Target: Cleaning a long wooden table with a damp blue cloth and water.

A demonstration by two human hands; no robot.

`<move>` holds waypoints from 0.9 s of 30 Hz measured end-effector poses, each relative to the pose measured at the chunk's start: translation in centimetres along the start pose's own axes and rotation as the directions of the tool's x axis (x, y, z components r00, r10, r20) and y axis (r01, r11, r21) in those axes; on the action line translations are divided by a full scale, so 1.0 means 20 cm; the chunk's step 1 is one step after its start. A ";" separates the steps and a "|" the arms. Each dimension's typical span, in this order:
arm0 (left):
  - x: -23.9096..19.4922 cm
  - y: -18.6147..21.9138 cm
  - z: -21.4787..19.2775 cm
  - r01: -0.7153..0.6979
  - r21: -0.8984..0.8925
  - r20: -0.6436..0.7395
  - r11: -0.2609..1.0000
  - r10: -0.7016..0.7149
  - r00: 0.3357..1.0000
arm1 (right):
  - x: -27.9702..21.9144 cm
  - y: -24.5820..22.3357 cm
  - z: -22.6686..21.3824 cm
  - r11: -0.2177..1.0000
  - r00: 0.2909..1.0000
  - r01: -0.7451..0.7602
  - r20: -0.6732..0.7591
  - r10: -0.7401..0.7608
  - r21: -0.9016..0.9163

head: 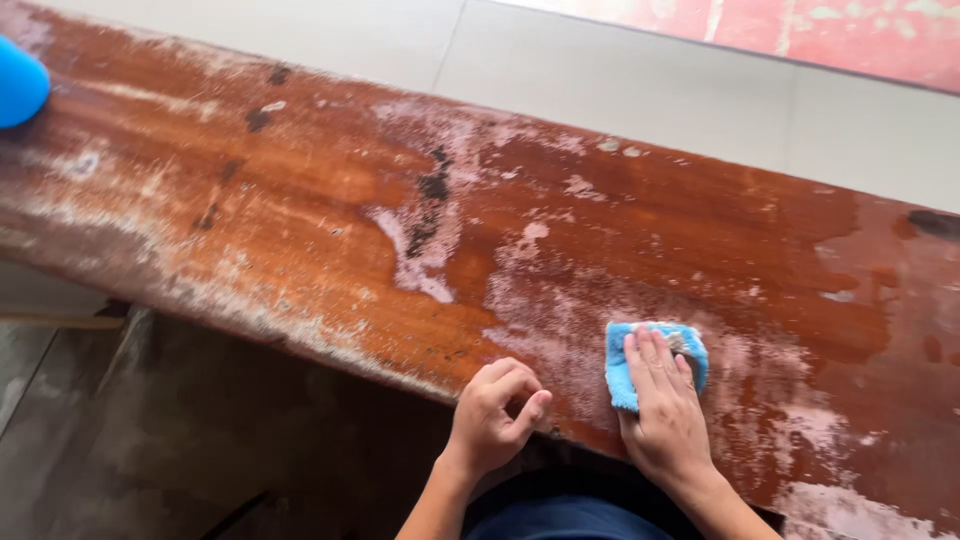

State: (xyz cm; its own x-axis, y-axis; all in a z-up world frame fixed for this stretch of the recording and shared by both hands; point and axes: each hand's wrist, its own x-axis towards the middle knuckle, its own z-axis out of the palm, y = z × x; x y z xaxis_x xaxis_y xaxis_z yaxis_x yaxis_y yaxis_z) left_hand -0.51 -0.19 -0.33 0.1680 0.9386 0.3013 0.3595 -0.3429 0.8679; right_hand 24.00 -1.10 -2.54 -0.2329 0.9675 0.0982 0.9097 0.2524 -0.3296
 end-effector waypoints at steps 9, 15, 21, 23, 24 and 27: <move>-0.09 -0.17 -0.35 0.238 -0.364 0.225 0.901 -0.163 0.961 | 0.21 -0.44 0.20 1.000 0.999 0.014 -0.038 -0.014 0.007; -0.04 -0.42 -0.87 -0.030 -0.108 0.054 0.994 0.036 0.998 | 0.68 -1.13 0.52 0.987 0.987 0.158 -0.030 -0.157 0.025; 0.05 -0.59 -1.33 -0.049 0.416 -0.089 0.908 0.094 0.992 | 1.07 -1.77 0.94 0.944 0.941 0.331 -0.083 -0.329 0.013; 0.07 -0.64 -1.37 -0.064 0.469 -0.091 0.881 0.120 0.989 | 1.10 -1.83 0.93 0.944 0.940 0.328 -0.092 -0.329 -0.025; 0.07 -0.66 -1.38 -0.032 0.460 -0.057 0.887 0.065 0.996 | 1.10 -1.83 0.90 0.930 0.929 0.355 -0.078 -0.362 -0.092; 0.09 -0.62 -1.33 -0.030 0.419 0.035 0.908 0.017 0.999 | 1.04 -1.77 0.84 0.920 0.930 0.354 -0.037 -0.365 -0.170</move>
State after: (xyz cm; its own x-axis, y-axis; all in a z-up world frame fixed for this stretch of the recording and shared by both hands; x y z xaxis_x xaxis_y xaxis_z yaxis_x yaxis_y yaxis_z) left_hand -29.08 6.83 0.01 0.2061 0.9306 0.3024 0.7057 -0.3555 0.6129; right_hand -18.75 10.33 -4.65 -0.5355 0.8078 0.2465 0.8129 0.5721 -0.1089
